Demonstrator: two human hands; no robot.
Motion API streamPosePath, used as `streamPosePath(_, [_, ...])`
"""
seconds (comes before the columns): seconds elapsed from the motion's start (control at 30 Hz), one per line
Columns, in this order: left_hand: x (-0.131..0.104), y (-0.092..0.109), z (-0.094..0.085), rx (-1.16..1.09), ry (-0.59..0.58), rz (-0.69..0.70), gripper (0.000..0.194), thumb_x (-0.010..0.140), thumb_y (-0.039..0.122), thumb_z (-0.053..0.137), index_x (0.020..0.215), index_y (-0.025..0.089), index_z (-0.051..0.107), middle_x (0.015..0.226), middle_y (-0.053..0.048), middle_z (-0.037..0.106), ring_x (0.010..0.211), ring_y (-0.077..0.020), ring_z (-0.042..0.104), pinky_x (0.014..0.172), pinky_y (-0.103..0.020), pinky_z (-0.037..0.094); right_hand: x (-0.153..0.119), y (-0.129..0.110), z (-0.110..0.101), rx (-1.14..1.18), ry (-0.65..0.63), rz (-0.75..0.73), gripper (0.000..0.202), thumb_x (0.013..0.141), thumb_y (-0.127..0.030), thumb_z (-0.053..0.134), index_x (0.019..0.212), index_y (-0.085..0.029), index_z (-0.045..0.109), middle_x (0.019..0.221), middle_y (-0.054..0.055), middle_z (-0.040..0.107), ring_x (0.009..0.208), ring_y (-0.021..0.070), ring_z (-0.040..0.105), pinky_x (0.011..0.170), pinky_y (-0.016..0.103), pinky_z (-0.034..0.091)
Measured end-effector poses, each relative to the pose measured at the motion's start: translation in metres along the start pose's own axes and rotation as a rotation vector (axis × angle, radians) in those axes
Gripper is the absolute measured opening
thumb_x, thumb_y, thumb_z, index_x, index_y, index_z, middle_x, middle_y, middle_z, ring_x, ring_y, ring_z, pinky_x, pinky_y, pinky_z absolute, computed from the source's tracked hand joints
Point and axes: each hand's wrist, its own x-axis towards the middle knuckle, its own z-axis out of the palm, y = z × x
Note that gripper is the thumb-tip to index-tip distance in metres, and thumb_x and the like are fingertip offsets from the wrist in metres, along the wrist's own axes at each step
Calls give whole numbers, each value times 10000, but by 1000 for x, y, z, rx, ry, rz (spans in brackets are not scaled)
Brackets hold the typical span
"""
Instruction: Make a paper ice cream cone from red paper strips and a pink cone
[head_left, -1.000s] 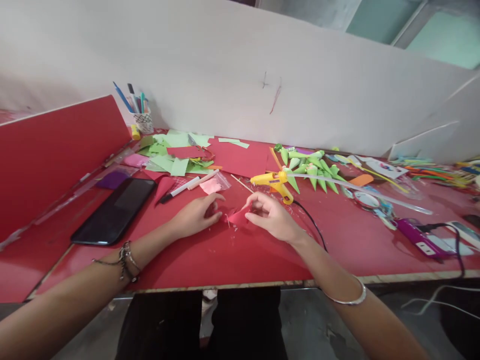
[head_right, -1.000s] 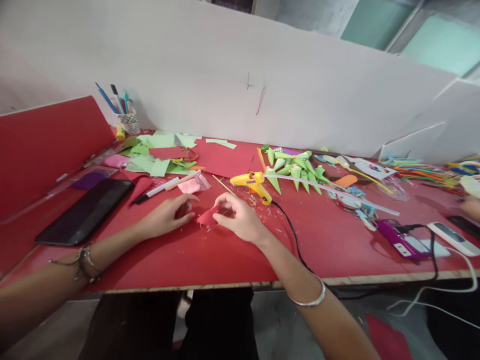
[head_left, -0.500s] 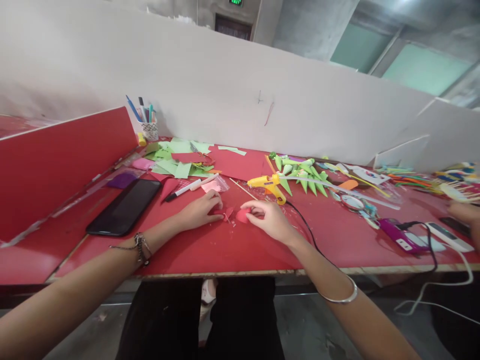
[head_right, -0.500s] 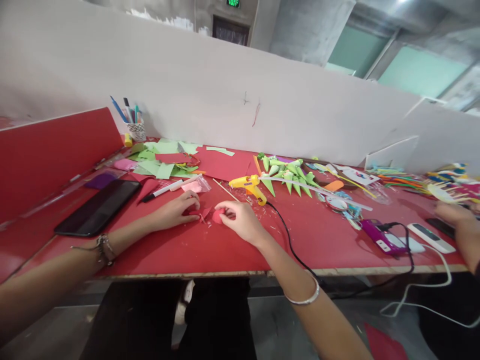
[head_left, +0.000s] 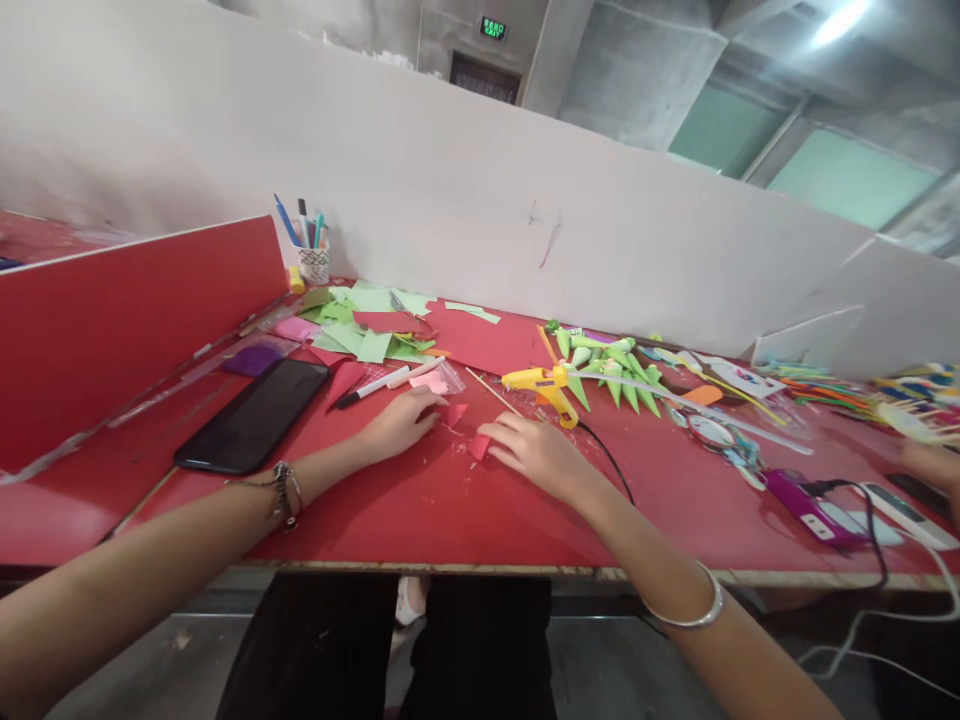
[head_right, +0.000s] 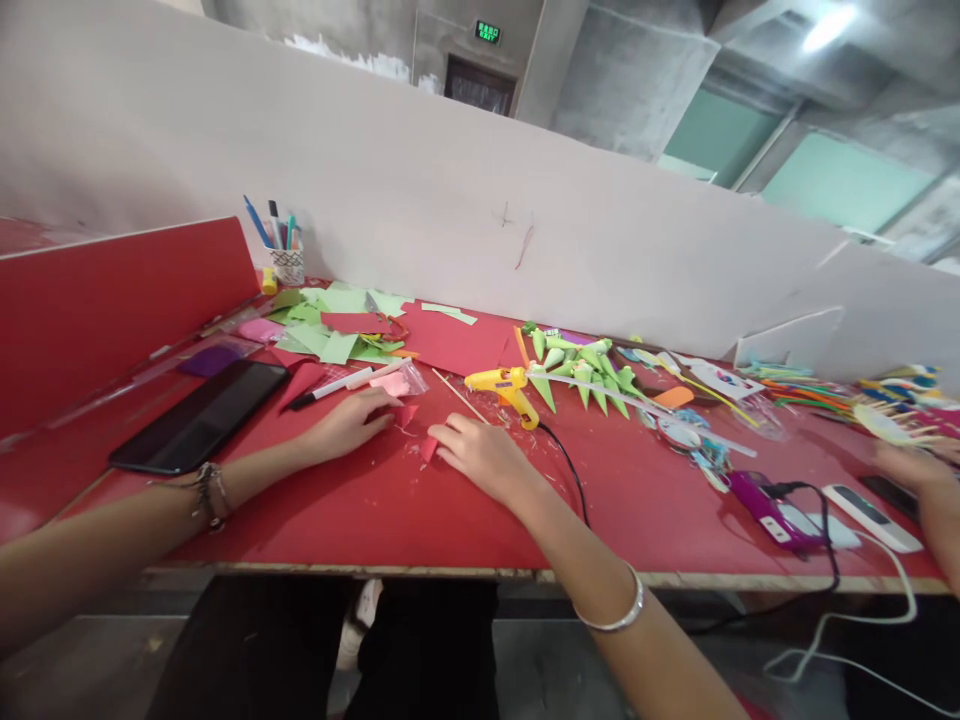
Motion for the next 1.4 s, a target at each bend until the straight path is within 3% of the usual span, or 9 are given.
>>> streamPosePath(0.13, [3, -2, -2, 22, 15, -12, 180, 752, 168, 418, 843, 153, 572, 818, -43, 604, 760, -169, 533, 687, -270, 405, 12, -1, 1, -4, 37, 41, 208, 841, -236, 427, 756, -178, 607, 828, 35, 552, 713, 128, 538, 621, 241, 387])
streamPosePath(0.27, [5, -5, -3, 55, 35, -61, 134, 743, 184, 432, 776, 153, 559, 716, -23, 587, 668, -153, 514, 587, -244, 375, 25, 3, 1, 93, 38, 35, 167, 843, -222, 435, 801, -175, 589, 796, 18, 582, 722, 111, 551, 655, 226, 407])
streamPosePath(0.47, [3, -5, -1, 113, 0, -123, 200, 768, 303, 449, 646, 161, 519, 604, -7, 541, 550, -130, 467, 488, -228, 290, 35, 10, 22, 763, -16, 234, 264, 836, -206, 394, 1092, -188, 458, 597, -42, 558, 446, 75, 493, 482, 207, 423])
streamPosePath(0.53, [2, -2, -1, 129, -24, -134, 207, 762, 309, 461, 619, 164, 497, 577, 1, 521, 524, -122, 447, 478, -225, 264, 34, 11, 29, 875, -25, 259, 270, 822, -191, 401, 1083, -194, 472, 550, -61, 527, 418, 66, 473, 456, 194, 409])
streamPosePath(0.67, [1, 3, -2, 135, -80, -154, 155, 751, 271, 458, 640, 169, 495, 580, 10, 524, 515, -117, 442, 470, -216, 248, 30, 10, 33, 999, -23, 306, 146, 799, -224, 467, 894, -164, 560, 632, -14, 586, 534, 84, 553, 531, 212, 456])
streamPosePath(0.8, [0, 5, -7, 124, -128, -164, 67, 707, 184, 465, 710, 179, 532, 636, 11, 557, 553, -120, 467, 484, -210, 267, 28, 9, 32, 1119, -82, 308, 245, 745, -241, 570, 979, -173, 548, 855, 43, 641, 775, 136, 612, 695, 272, 487])
streamPosePath(0.93, [-2, 7, -10, 56, -149, -177, 107, 737, 187, 444, 735, 179, 551, 674, 9, 571, 585, -120, 479, 513, -209, 299, 28, 13, 32, 1030, -46, 342, 170, 793, -273, 509, 887, -159, 594, 704, 17, 607, 629, 118, 583, 619, 267, 482])
streamPosePath(1.07, [-2, 10, -10, -119, -139, -186, 145, 774, 192, 414, 735, 170, 552, 671, 15, 573, 590, -111, 482, 528, -201, 331, 30, 15, 29, 823, 33, 286, 157, 785, -292, 524, 762, -171, 622, 782, 18, 555, 716, 119, 533, 649, 245, 429])
streamPosePath(1.4, [-1, 7, -11, -322, -136, -210, 229, 832, 259, 388, 873, 167, 594, 652, 22, 587, 532, -83, 495, 543, -188, 398, 29, 16, 28, 747, -3, 415, 184, 801, -301, 477, 746, -150, 566, 658, -6, 531, 572, 96, 487, 547, 226, 379])
